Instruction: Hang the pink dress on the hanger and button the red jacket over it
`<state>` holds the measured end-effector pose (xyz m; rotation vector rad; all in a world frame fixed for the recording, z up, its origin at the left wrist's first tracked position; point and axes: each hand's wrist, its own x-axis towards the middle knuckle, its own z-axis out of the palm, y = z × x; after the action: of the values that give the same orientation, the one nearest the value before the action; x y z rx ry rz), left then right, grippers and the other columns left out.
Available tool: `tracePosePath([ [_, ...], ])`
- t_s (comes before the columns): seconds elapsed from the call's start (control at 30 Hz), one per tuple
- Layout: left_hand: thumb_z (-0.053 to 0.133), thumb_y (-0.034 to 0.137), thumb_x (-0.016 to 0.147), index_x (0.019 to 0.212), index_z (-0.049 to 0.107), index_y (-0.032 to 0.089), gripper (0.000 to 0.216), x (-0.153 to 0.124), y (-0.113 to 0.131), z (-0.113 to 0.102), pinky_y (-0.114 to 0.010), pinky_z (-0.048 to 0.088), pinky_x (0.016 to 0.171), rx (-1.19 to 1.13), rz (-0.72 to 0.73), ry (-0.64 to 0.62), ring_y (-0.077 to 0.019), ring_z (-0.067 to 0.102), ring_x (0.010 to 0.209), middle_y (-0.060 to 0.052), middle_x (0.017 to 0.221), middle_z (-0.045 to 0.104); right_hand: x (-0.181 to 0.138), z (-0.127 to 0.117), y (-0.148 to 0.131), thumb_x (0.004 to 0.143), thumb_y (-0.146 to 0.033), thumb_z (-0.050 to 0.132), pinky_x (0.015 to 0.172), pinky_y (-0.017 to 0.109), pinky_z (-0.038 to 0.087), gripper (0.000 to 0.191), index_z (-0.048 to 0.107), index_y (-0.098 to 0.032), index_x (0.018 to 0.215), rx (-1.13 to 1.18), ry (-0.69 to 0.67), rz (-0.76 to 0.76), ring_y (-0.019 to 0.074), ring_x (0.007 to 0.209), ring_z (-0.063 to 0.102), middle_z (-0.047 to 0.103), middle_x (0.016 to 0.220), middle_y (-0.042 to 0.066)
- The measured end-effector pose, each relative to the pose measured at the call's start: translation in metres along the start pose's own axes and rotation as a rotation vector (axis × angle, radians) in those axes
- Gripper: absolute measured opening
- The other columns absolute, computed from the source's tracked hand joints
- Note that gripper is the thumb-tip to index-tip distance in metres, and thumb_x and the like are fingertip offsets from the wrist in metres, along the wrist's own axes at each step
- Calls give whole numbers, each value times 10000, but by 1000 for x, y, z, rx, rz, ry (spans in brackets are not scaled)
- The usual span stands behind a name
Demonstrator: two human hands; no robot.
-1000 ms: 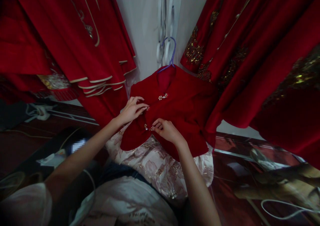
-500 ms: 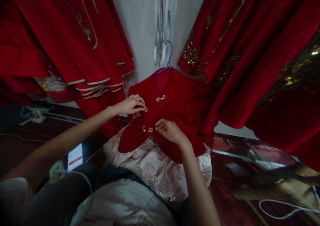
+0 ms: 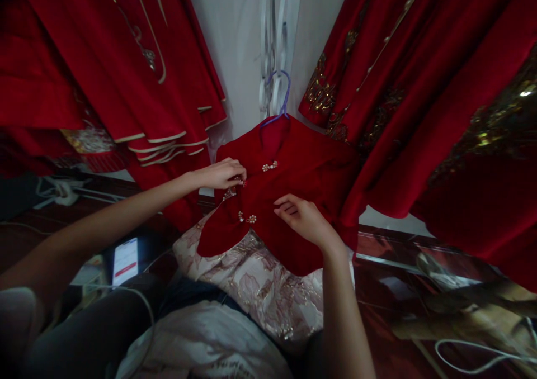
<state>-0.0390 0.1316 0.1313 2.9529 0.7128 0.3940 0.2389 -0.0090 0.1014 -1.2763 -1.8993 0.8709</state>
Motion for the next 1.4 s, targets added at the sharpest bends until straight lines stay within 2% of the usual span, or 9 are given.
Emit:
tracePosePath([
  [0.13,523,233,880,877,646,208,126,8,5,-3,-315,344,876,94,-4,20,-183,544,843,-41,826,631,-12,-17,-5,852,-388,604,765,310,571,243,649,-231,1032,-17,54,-6,173,851,684,713,926,52],
  [0.27,450,290,934,975,633,196,210,28,13,-5,-341,342,888,155,-15,191,-198,524,903,-61,929,612,-20,-29,-8,853,-407,605,775,320,577,261,648,-239,1048,-52,106,-8,179,865,683,710,942,54],
  [0.53,566,301,895,1019,656,198,185,70,34,11,-349,320,890,56,39,271,-215,505,992,-68,1027,589,-22,-32,-5,853,-416,603,792,339,578,267,646,-243,1052,-57,103,7,188,882,680,706,953,60],
  [0.73,594,287,862,929,643,199,121,72,39,13,-359,328,900,-20,-61,333,-210,532,945,-36,910,637,-21,-32,-5,856,-421,599,798,345,577,271,643,-245,1057,-51,100,15,195,888,680,704,956,62],
  [1.0,543,200,865,870,627,220,87,69,44,10,-423,275,1101,-67,50,401,-180,580,838,-15,763,615,-16,-25,-3,851,-415,620,889,365,566,265,644,-241,1049,-24,105,-22,198,964,673,697,1046,63],
  [1.1,535,261,890,906,607,214,87,67,49,9,-408,334,1077,-111,44,384,-188,602,874,-40,848,636,-4,-14,-14,848,-436,628,1023,381,496,330,606,-240,1113,80,247,-118,199,1119,622,644,1202,72],
  [1.23,493,396,918,973,597,175,250,64,51,6,-357,454,892,-79,-18,332,-205,637,804,-84,930,645,35,10,-38,917,-540,472,1121,368,385,478,489,-243,1291,152,407,-234,187,1299,492,535,1372,93],
  [1.3,474,408,918,900,632,153,300,63,50,5,-352,472,802,69,-93,185,-224,646,737,-101,828,660,62,24,-46,939,-591,354,1143,370,342,582,389,-238,1400,128,380,-208,189,1370,406,438,1466,102],
  [1.4,510,330,880,773,682,137,281,59,44,3,-359,477,752,375,-220,-117,-272,664,772,-141,743,691,96,44,-47,884,-684,346,1168,476,244,829,211,-149,1502,33,429,35,284,1459,215,252,1555,186],
])
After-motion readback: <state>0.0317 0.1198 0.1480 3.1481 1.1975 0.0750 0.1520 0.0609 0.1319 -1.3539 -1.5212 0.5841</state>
